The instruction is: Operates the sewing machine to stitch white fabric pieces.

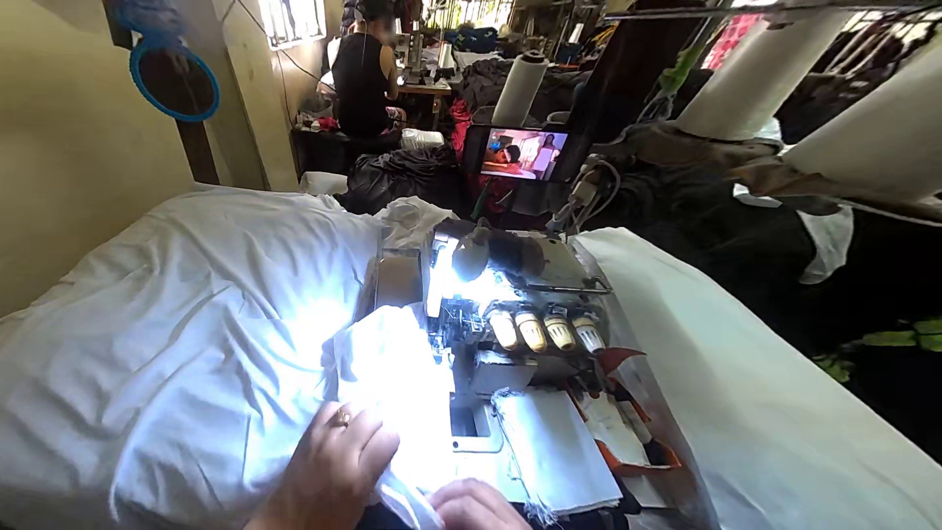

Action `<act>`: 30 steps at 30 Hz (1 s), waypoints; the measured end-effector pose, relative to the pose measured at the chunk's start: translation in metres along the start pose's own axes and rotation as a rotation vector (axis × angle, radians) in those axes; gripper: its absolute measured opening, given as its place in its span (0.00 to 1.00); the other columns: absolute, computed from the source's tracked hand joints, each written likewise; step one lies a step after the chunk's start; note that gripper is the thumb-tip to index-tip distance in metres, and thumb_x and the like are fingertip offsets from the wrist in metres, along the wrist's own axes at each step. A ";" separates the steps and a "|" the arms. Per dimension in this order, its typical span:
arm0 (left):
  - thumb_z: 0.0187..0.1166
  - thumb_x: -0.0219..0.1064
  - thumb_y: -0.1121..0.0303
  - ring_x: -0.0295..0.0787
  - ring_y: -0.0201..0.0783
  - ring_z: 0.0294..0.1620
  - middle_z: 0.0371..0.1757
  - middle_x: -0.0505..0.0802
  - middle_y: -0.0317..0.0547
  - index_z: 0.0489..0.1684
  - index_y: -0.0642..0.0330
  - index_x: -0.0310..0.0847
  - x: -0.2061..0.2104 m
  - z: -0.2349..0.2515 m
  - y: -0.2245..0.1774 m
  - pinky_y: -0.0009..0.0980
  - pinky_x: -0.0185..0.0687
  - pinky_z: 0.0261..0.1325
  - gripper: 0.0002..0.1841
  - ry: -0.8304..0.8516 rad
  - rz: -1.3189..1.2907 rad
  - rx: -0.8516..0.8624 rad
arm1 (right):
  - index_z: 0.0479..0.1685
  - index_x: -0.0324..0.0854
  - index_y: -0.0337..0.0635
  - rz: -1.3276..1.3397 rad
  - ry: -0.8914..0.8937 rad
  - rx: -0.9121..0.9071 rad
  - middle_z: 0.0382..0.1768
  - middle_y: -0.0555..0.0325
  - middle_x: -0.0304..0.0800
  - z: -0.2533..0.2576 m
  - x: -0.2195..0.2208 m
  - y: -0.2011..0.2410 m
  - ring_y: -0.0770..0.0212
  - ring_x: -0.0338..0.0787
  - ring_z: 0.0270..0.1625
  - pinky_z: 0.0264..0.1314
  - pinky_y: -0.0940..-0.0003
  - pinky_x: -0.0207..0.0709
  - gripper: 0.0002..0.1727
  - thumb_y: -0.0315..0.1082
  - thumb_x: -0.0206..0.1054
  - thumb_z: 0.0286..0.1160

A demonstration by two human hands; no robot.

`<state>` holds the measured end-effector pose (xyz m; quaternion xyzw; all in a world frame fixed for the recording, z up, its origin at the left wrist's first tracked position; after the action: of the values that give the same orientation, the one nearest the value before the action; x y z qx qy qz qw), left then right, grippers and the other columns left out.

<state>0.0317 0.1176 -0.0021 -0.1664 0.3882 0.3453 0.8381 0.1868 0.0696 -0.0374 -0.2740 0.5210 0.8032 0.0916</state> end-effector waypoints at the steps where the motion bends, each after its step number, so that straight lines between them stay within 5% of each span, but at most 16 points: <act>1: 0.76 0.62 0.69 0.87 0.42 0.32 0.28 0.89 0.39 0.31 0.49 0.85 -0.004 0.009 0.000 0.39 0.81 0.39 0.07 0.071 -0.034 0.018 | 0.43 0.90 0.35 -0.023 -0.014 -0.014 0.50 0.48 0.94 0.010 -0.004 -0.003 0.53 0.92 0.56 0.63 0.56 0.84 0.08 0.29 0.67 0.81; 3: 0.74 0.71 0.67 0.93 0.52 0.36 0.34 0.94 0.50 0.38 0.56 0.88 -0.014 0.026 -0.008 0.51 0.82 0.43 0.04 0.361 -0.224 -0.038 | 0.43 0.92 0.38 -0.076 -0.040 -0.050 0.51 0.51 0.95 0.025 -0.012 -0.007 0.55 0.93 0.56 0.63 0.58 0.84 0.06 0.28 0.69 0.79; 5: 0.77 0.73 0.58 0.91 0.58 0.41 0.38 0.92 0.56 0.43 0.61 0.89 -0.012 0.029 -0.020 0.56 0.81 0.47 0.14 0.539 -0.395 -0.079 | 0.43 0.92 0.40 -0.095 -0.055 -0.081 0.53 0.53 0.96 0.034 -0.018 -0.012 0.58 0.92 0.58 0.64 0.62 0.83 0.07 0.28 0.68 0.79; 10: 0.90 0.56 0.64 0.91 0.51 0.36 0.37 0.93 0.53 0.39 0.61 0.88 0.014 0.025 -0.041 0.46 0.84 0.42 0.15 0.309 -0.275 -0.080 | 0.46 0.93 0.39 -0.074 -0.121 -0.063 0.54 0.49 0.96 0.038 -0.029 -0.015 0.59 0.93 0.59 0.66 0.65 0.82 0.09 0.26 0.66 0.80; 15: 0.78 0.61 0.68 0.85 0.40 0.24 0.23 0.88 0.39 0.29 0.54 0.89 0.038 0.041 -0.033 0.36 0.79 0.29 0.11 0.098 0.017 -0.118 | 0.56 0.82 0.33 -0.020 -0.250 -0.052 0.57 0.42 0.88 0.029 -0.033 -0.021 0.68 0.90 0.47 0.50 0.78 0.85 0.11 0.24 0.68 0.77; 18: 0.78 0.62 0.61 0.91 0.45 0.31 0.26 0.91 0.40 0.29 0.51 0.91 0.040 0.061 -0.014 0.45 0.85 0.36 0.12 0.082 0.023 -0.178 | 0.55 0.82 0.32 -0.016 -0.254 -0.039 0.57 0.41 0.88 0.031 -0.033 -0.021 0.67 0.91 0.48 0.51 0.78 0.86 0.11 0.22 0.68 0.76; 20: 0.74 0.67 0.56 0.93 0.57 0.50 0.44 0.95 0.55 0.41 0.59 0.93 0.038 0.076 0.035 0.60 0.83 0.56 0.16 0.068 -0.091 -0.419 | 0.54 0.83 0.32 -0.015 -0.237 -0.054 0.55 0.41 0.89 0.035 -0.032 -0.016 0.64 0.92 0.50 0.55 0.74 0.87 0.10 0.23 0.67 0.77; 21: 0.73 0.72 0.61 0.87 0.61 0.61 0.58 0.90 0.61 0.55 0.64 0.89 0.046 0.076 0.068 0.61 0.80 0.64 0.18 0.078 -0.205 -0.566 | 0.53 0.84 0.32 -0.010 -0.225 -0.062 0.54 0.42 0.90 0.036 -0.030 -0.014 0.62 0.92 0.51 0.57 0.72 0.87 0.09 0.23 0.67 0.77; 23: 0.80 0.72 0.67 0.75 0.56 0.78 0.79 0.78 0.58 0.82 0.58 0.71 0.072 0.063 0.125 0.56 0.74 0.76 0.29 0.123 -0.519 -0.829 | 0.51 0.86 0.33 -0.009 -0.196 -0.084 0.51 0.43 0.91 0.036 -0.025 -0.007 0.59 0.92 0.51 0.58 0.67 0.86 0.08 0.24 0.67 0.78; 24: 0.80 0.70 0.72 0.77 0.53 0.77 0.78 0.79 0.57 0.82 0.56 0.69 0.080 0.055 0.142 0.53 0.76 0.73 0.29 0.107 -0.684 -0.914 | 0.50 0.87 0.33 -0.015 -0.187 -0.091 0.50 0.43 0.92 0.036 -0.024 -0.004 0.57 0.92 0.50 0.57 0.65 0.85 0.08 0.24 0.67 0.78; 26: 0.77 0.62 0.82 0.84 0.45 0.66 0.65 0.86 0.56 0.62 0.66 0.81 0.064 0.043 0.158 0.44 0.82 0.67 0.16 0.028 -0.751 -0.834 | 0.49 0.88 0.32 -0.040 -0.173 -0.083 0.49 0.43 0.93 0.034 -0.021 -0.004 0.54 0.92 0.52 0.59 0.61 0.85 0.08 0.24 0.66 0.78; 28: 0.75 0.57 0.77 0.86 0.37 0.61 0.56 0.90 0.45 0.37 0.61 0.90 0.024 0.030 0.170 0.36 0.84 0.64 0.12 0.062 -0.451 -0.542 | 0.47 0.88 0.33 -0.076 -0.145 -0.029 0.49 0.44 0.93 0.028 -0.013 -0.010 0.52 0.92 0.55 0.63 0.57 0.84 0.08 0.24 0.65 0.78; 30: 0.80 0.60 0.68 0.89 0.49 0.62 0.61 0.91 0.50 0.42 0.57 0.93 -0.011 0.008 0.196 0.52 0.85 0.64 0.12 0.323 -0.131 -0.382 | 0.50 0.89 0.34 -0.096 -0.058 0.030 0.52 0.44 0.94 0.023 0.008 -0.018 0.48 0.92 0.59 0.67 0.51 0.82 0.09 0.24 0.65 0.78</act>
<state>-0.1075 0.2553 0.0096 -0.3994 0.4332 0.3264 0.7391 0.1803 0.0971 -0.0486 -0.2736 0.5164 0.7977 0.1491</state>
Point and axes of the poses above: each hand's wrist, its own z-axis towards the middle knuckle, its own x-axis out of the palm, y = z × x, the point moved 8 cm from there along z, towards the middle knuckle
